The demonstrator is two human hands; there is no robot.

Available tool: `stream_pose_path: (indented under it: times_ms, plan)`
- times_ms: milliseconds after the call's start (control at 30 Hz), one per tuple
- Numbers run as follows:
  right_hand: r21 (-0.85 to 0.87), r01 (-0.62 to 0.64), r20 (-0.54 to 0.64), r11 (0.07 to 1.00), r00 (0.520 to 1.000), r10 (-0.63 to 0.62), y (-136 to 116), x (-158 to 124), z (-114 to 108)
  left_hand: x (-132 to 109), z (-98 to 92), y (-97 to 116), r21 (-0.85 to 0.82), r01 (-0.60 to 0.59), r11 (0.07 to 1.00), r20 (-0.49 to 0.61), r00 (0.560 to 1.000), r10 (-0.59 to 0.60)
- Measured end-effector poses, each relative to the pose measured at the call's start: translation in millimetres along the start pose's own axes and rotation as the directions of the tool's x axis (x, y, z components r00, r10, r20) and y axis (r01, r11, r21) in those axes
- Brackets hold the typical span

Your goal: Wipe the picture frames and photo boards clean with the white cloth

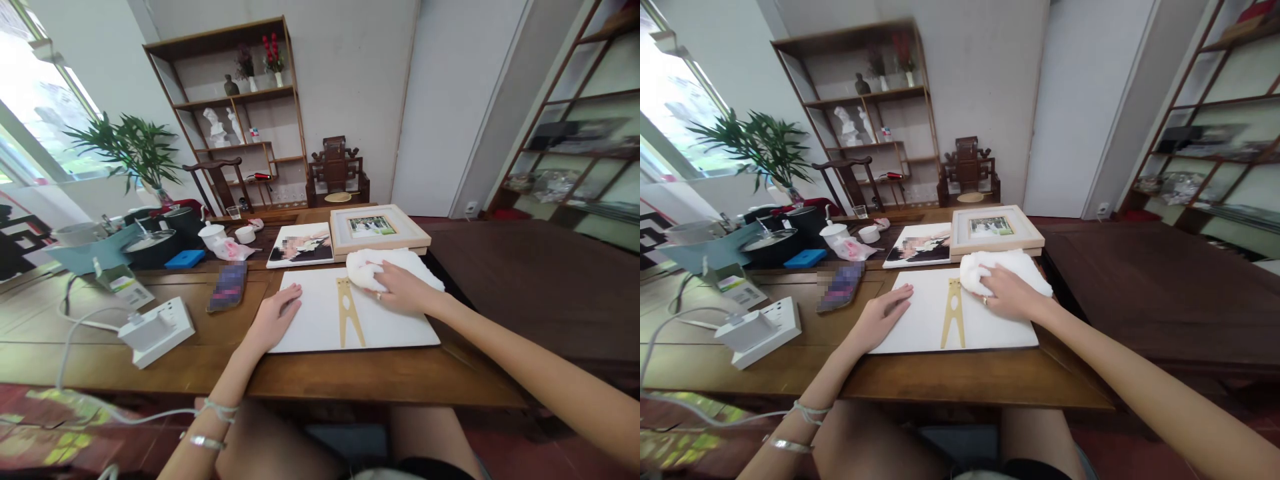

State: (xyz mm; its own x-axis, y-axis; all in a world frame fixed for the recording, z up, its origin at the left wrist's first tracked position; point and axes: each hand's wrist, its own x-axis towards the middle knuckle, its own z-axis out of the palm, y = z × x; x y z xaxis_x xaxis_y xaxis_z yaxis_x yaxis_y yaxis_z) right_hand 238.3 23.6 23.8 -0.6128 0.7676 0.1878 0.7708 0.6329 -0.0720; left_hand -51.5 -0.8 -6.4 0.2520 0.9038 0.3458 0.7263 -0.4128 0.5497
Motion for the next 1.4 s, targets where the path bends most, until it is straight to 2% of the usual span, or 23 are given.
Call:
stream_pose_path:
  times_ms: [100,200,433,533,667,800,933,1067,1167,1400]
  plan:
    - [-0.009,-0.014,0.01,1.0,1.0,0.014,6,10,5,0,0.1,0,-0.003,-0.001,1.0,-0.005,1.0,0.001]
    - [0.0,0.029,0.017,1.0,0.999,-0.029,-3,1,3,0,0.3,0,-0.003,0.003,1.0,-0.001,1.0,-0.003]
    - [0.083,0.061,0.192,0.995,0.979,-0.076,-59,-69,-22,1,1.0,0,0.019,0.012,1.0,0.006,1.0,-0.013]
    - [0.128,0.048,0.228,0.991,0.971,-0.077,-68,-84,-30,1,1.3,-1,0.032,0.006,0.999,0.009,1.0,-0.007]
    - [0.152,0.016,0.182,0.988,0.982,-0.044,-53,-64,-27,1,1.5,-1,0.025,0.002,1.0,0.004,1.0,-0.002]
    - [0.12,0.015,0.054,0.993,0.998,-0.022,-28,-19,-11,1,1.2,-1,0.007,0.002,1.0,-0.004,1.0,-0.002]
    - [0.097,-0.041,0.014,0.994,0.999,0.04,-13,20,2,1,0.5,0,0.0,0.003,1.0,-0.002,1.0,-0.003]
    - [0.092,-0.061,0.005,0.994,0.998,0.061,-14,30,4,1,0.2,1,-0.007,0.003,1.0,-0.004,1.0,-0.003]
    - [0.104,-0.024,0.03,0.994,0.999,0.021,-30,16,1,0,0.2,0,-0.008,0.008,1.0,0.001,1.0,-0.008]
    - [0.195,0.081,0.188,0.977,0.975,-0.119,-78,-52,-14,1,0.8,0,0.015,-0.013,1.0,-0.004,1.0,0.013]
